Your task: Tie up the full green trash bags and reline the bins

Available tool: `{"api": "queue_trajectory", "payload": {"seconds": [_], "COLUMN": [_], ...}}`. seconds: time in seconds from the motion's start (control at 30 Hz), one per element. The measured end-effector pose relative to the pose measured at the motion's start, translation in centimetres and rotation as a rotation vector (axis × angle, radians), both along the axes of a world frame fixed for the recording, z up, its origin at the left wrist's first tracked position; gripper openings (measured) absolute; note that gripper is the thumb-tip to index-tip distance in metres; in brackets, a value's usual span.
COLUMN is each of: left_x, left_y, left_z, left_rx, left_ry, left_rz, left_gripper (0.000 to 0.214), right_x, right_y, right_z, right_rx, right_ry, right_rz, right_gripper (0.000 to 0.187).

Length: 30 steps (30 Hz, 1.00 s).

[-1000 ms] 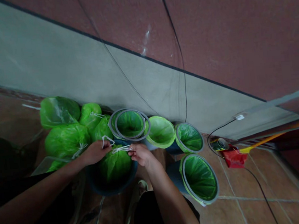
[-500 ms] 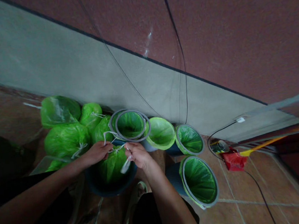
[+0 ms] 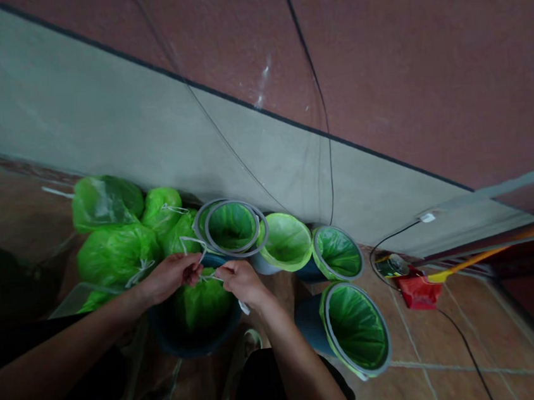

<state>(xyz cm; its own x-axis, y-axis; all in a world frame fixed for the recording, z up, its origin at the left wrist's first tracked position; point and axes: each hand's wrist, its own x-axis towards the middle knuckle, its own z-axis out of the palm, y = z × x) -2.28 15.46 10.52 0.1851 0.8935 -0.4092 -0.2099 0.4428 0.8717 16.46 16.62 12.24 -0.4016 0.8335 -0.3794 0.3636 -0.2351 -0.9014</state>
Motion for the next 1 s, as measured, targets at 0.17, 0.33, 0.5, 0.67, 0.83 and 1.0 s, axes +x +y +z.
{"api": "queue_trajectory", "payload": {"seconds": [0.17, 0.33, 0.5, 0.67, 0.83, 1.0], "left_x": [-0.3, 0.1, 0.6, 1.0, 1.3, 1.0], "left_y": [-0.1, 0.0, -0.3, -1.2, -1.3, -1.2], "left_z": [-0.2, -1.1, -1.9, -2.4, -2.8, -2.6], "left_rx": [0.083, 0.289, 0.449, 0.470, 0.326, 0.212], "left_ry": [-0.024, 0.145, 0.330, 0.407, 0.265, 0.252], "left_rz": [-0.069, -0.190, -0.286, -0.313, -0.219, -0.254], "left_gripper": [0.027, 0.008, 0.014, 0.010, 0.015, 0.028], "right_x": [-0.2, -1.2, -3.0, -3.8, -3.0, -2.4], "right_y": [0.1, 0.1, -0.7, -0.7, 0.0, 0.2], "right_z": [-0.3, -0.6, -0.7, -1.2, -1.2, -0.9], "right_rx": [0.042, -0.038, -0.236, -0.207, -0.278, -0.397], "right_ry": [0.023, 0.115, 0.280, 0.381, 0.467, 0.573], "right_rz": [-0.041, -0.165, -0.197, -0.383, -0.510, -0.525], "right_gripper": [0.028, 0.036, 0.047, 0.045, 0.039, 0.033]}}
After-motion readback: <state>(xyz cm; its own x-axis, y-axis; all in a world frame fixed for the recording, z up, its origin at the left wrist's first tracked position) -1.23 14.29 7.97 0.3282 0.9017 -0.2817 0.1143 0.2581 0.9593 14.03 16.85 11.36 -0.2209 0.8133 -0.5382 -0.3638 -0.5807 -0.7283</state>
